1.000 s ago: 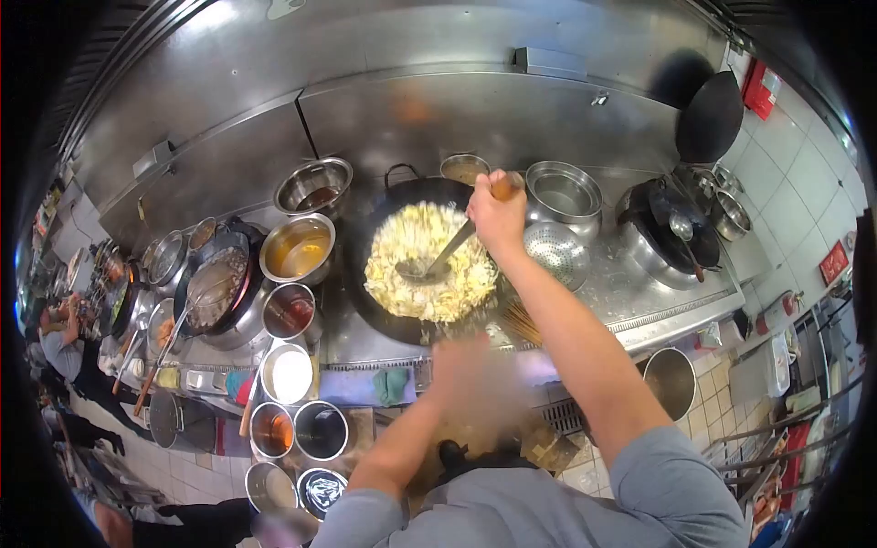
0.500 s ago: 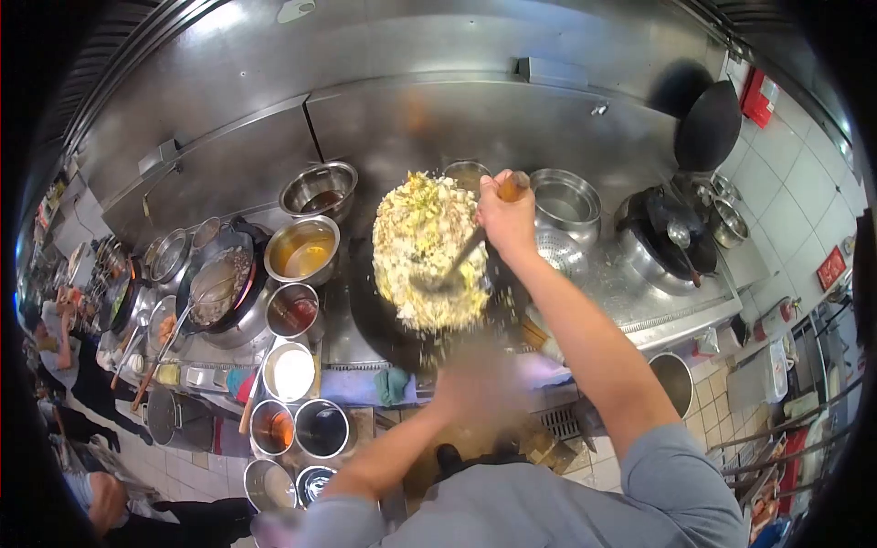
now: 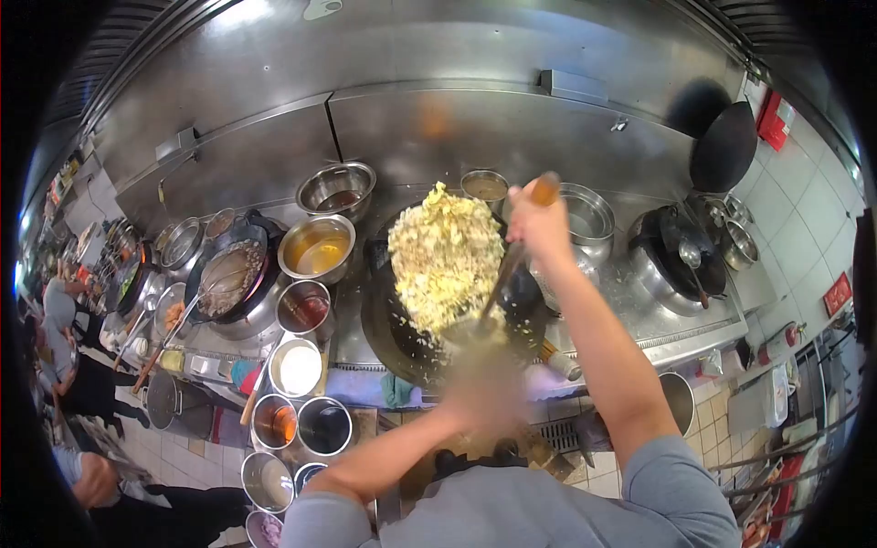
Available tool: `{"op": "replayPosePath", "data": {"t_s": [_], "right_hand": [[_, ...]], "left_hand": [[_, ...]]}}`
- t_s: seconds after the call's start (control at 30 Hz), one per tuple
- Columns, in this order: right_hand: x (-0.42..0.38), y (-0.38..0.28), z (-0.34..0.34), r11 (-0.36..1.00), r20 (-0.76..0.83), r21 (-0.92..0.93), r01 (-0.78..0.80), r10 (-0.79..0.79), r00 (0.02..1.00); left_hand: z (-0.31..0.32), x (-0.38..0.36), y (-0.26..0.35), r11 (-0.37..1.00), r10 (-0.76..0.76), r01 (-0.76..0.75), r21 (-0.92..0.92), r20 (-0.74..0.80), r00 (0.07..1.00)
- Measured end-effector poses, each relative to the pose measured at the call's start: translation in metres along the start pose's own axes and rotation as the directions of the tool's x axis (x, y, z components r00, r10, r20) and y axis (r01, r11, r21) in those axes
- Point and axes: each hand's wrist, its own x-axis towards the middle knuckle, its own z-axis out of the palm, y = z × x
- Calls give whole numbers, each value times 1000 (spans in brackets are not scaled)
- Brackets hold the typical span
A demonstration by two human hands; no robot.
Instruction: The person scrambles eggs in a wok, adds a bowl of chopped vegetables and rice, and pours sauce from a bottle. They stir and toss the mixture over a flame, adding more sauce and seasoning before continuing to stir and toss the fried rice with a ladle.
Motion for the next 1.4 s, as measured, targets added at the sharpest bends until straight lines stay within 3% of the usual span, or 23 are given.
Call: {"op": "replayPosePath", "data": {"t_s": [0.03,0.07,0.13,0.3,0.37,0.43,0.47,0.5,0.57,0.67,0.7,0.77,0.83,0.87,0.9,0.97,1.0,1.17,1.23,1.27,1.33,1.37,1.4], "right_hand": [[-1,-22,-5,993,22,117,20,-22,1000],[-5,-41,-10,976,4,194,103,-106,994],[-10,-46,-7,931,-81,297,210,-195,978],[-2,57,11,923,-165,280,263,-223,961],[1,54,-4,881,-141,347,322,-291,946],[5,17,-12,973,61,229,21,-36,998],[-2,-8,-13,987,34,160,27,-33,999],[-6,-27,-15,972,18,211,102,-109,994],[-12,-39,-14,921,-17,326,213,-219,975],[-10,39,15,973,-209,132,187,-157,965],[-1,88,9,921,-149,120,371,-352,924],[-10,77,7,910,-132,153,385,-368,921],[-11,45,-2,974,38,49,221,-223,974],[-15,14,-3,988,68,149,28,-39,997],[-18,-9,-6,988,60,151,32,-41,997],[-22,-41,-17,951,33,274,144,-159,987],[-27,-44,-14,935,-18,314,167,-169,985],[-19,105,2,903,-124,104,416,-403,907],[-26,85,-7,899,-103,103,425,-415,904],[-24,54,-11,959,-57,139,247,-242,969],[-18,5,-21,972,-28,219,88,-84,996],[-19,-13,-28,960,-46,260,104,-95,994],[-23,-29,-32,937,-94,315,149,-126,988]], "left_hand": [[-34,5,-2,955,247,-179,238,-294,923],[-51,23,-11,999,6,-3,-53,49,999],[-9,66,-54,998,-6,-16,-57,-364,931],[102,36,-46,990,-70,113,82,-413,908],[69,11,-26,994,110,-74,86,-576,810],[18,3,-7,998,65,-65,16,-46,997],[-10,10,-6,980,162,-112,167,-325,932],[-58,17,-6,995,45,-45,-84,-6,999],[-27,66,-41,998,-56,53,-21,-220,974],[40,70,-54,993,-26,59,102,-293,956],[58,53,-43,992,-78,104,66,-318,945],[132,32,-61,985,-129,149,84,-205,970],[60,7,-22,956,269,-153,251,-540,798],[26,8,-15,953,279,-157,260,-542,792],[-7,15,-10,988,144,-117,100,-334,932],[-93,31,6,1000,6,-6,-19,-10,1000],[-76,45,-16,990,137,-129,58,-166,977],[87,53,-58,993,65,8,118,-599,798],[118,17,-53,997,53,-79,-25,-529,847],[104,15,-45,996,52,-79,-28,-531,846],[34,3,-18,933,-59,-33,-357,-243,968],[-20,20,-9,987,157,-141,71,-340,927],[-76,31,0,999,12,-12,-43,8,1000]]}}
